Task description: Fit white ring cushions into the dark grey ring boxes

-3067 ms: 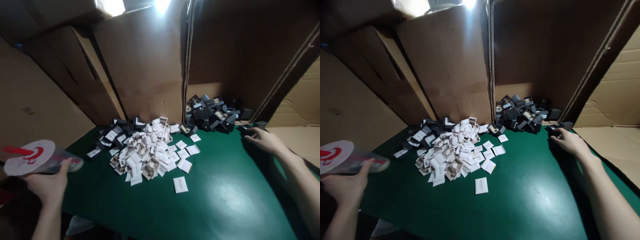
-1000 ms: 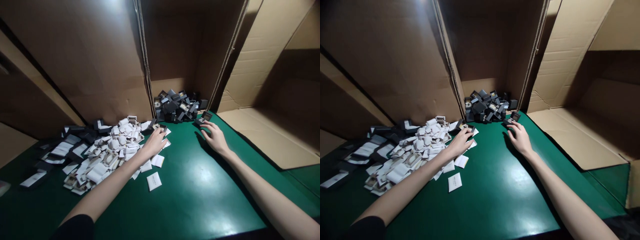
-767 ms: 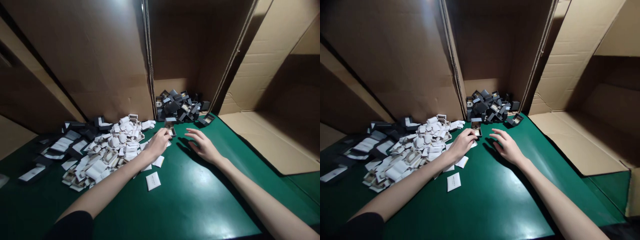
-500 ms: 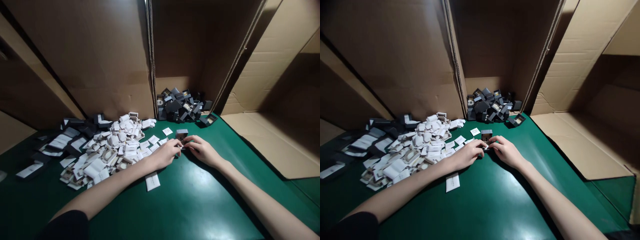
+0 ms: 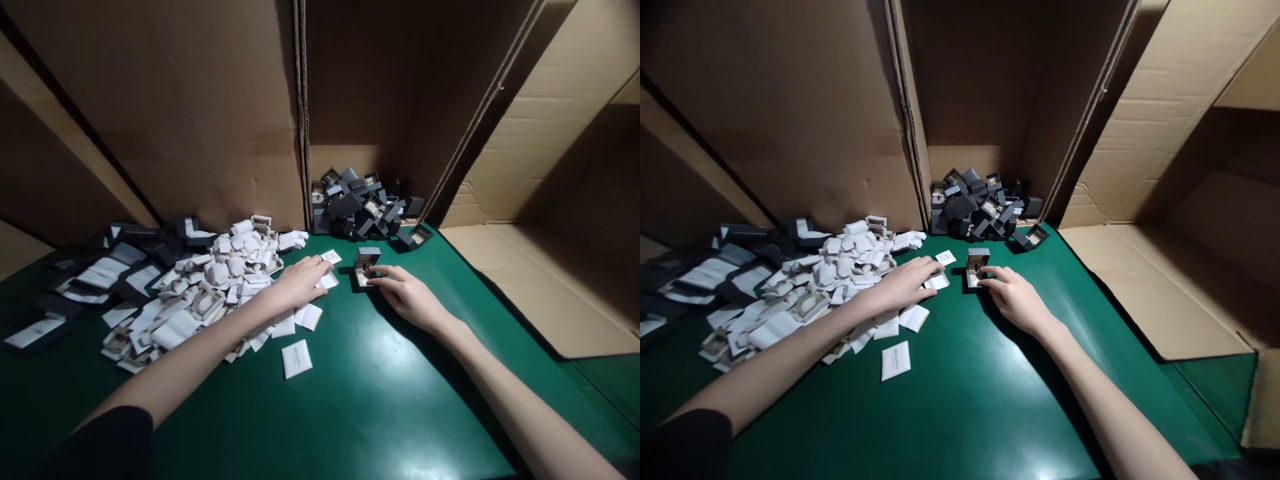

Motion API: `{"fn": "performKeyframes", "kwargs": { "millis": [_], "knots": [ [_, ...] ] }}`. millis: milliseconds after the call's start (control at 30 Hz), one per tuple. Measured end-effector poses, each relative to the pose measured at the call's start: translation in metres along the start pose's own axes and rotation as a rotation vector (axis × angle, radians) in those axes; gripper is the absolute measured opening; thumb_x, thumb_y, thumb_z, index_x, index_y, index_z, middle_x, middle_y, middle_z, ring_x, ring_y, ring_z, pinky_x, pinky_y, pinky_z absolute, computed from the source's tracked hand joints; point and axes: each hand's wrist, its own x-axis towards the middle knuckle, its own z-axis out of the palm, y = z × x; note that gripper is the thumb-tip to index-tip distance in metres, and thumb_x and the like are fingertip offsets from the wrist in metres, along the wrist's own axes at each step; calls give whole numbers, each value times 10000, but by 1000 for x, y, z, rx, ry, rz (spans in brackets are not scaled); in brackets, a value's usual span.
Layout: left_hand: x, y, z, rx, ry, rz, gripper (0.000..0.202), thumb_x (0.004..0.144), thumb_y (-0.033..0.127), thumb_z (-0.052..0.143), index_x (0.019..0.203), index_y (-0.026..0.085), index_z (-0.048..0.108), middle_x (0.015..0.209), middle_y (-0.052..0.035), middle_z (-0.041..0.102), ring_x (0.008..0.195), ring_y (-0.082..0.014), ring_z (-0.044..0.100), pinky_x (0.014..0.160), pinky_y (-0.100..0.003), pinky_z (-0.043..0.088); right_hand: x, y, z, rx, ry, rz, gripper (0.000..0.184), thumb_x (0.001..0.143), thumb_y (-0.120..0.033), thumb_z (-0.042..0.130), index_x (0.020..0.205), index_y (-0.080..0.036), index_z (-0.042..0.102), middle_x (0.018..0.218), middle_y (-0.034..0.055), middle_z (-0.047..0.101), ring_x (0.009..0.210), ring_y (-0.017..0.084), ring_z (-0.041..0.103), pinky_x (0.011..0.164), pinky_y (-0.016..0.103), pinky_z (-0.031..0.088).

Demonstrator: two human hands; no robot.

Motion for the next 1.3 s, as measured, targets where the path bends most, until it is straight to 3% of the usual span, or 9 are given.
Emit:
{"fn": "performKeyframes", "kwargs": {
  "millis": [200,433,633,800,933,1067,1167,1300],
  "knots": [
    [3,-2,5,-89,10,15,380,813,193,566,1185,197,490,1126,-85,579,1063,-258,542,804,-328,453,0,2,-2,36,-5,-24,308,892,-136,449,1138,-248,597,1291,76,544,1130,246,552,903,446,522],
    [5,1,5,-201,81,22,440,784,29,427,1183,201,498,1099,-72,626,997,-225,598,768,-309,464,2,-5,-2,91,25,-127,305,917,-167,436,1149,-261,610,1212,85,604,1058,224,597,859,426,539],
    [5,5,7,-278,258,82,175,805,66,449,827,167,591,884,-35,636,798,-171,595,659,-269,446,3,-13,-3,127,37,-155,304,925,-168,425,1174,-244,584,1138,80,645,1022,209,609,851,398,518],
    [0,23,10,-385,422,232,177,791,34,448,773,158,573,856,-33,612,816,-154,577,715,-274,471,4,-21,-8,250,94,-38,237,933,-242,469,1148,-227,567,1008,75,688,887,202,623,772,366,480],
    [-3,33,17,-391,467,287,225,788,9,415,818,170,569,933,-44,611,941,-178,569,841,-329,475,4,-22,-7,270,78,-32,269,919,-251,510,1187,-231,526,953,51,701,849,192,615,773,357,446],
    [1,26,29,-314,455,198,422,676,-84,336,934,179,542,1064,-53,581,1084,-202,503,939,-363,448,4,-17,-3,118,64,-134,194,929,-210,470,1093,-209,576,900,60,684,787,185,579,713,340,420],
    [6,17,39,-294,403,115,530,627,-96,327,1051,167,505,1178,-75,540,1162,-215,461,990,-377,427,4,-14,-3,52,44,-179,181,941,-214,447,1015,-203,611,866,66,675,773,185,561,688,332,414],
    [9,11,49,-301,303,54,618,671,-87,332,1234,147,430,1265,-114,495,1239,-220,423,1054,-387,385,5,-13,-5,46,35,-195,193,944,-206,442,979,-200,631,874,64,676,772,178,561,692,327,419]
  ]
}}
